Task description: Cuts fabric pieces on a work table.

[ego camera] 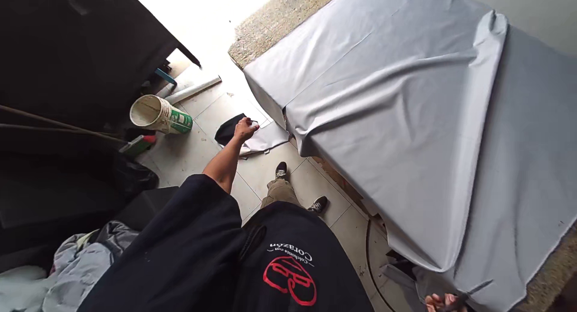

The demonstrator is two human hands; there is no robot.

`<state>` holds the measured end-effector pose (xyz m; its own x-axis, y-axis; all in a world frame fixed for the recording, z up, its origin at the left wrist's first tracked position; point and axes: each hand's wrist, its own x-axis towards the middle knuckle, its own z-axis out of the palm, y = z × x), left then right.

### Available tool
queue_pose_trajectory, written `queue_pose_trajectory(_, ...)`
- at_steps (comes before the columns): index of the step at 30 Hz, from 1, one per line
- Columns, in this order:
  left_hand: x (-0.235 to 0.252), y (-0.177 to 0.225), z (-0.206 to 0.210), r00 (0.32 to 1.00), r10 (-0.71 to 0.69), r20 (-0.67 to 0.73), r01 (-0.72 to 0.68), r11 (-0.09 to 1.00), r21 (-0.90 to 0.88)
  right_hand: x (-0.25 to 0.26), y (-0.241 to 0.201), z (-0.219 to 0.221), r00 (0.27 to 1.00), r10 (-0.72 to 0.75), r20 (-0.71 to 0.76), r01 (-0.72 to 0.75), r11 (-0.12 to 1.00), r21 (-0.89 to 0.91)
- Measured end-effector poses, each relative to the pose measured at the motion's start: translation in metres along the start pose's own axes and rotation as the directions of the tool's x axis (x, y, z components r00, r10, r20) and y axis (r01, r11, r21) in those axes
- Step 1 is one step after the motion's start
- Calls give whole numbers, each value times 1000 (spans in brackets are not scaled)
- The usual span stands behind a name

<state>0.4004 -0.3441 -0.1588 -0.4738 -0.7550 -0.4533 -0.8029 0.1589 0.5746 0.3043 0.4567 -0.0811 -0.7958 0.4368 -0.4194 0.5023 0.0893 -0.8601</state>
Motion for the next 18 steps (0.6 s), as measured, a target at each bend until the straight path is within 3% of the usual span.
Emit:
queue_pose_trajectory(4,70,3,-27,998,28,-56,-38,981,-191,-59,-1,127,953,-2,302,-27,995,91)
queue_pose_trajectory(8,149,21,-57,992,92,-87,-120,911,-394,-134,-3,264,843,27,538,-108,987,119)
queue_pose_trajectory(12,212,31,-79,997,76,-1,-65,843,-534,-206,-13,370,693,38,720,-177,977,119)
queue_pose_trajectory(15,246,27,-90,989,98,114,-36,890,-454,-249,-17,422,624,80,777,-216,974,74)
queue_pose_trajectory(18,271,15,-99,953,263,149,-224,945,-238,-276,-18,457,602,108,791,-239,970,50)
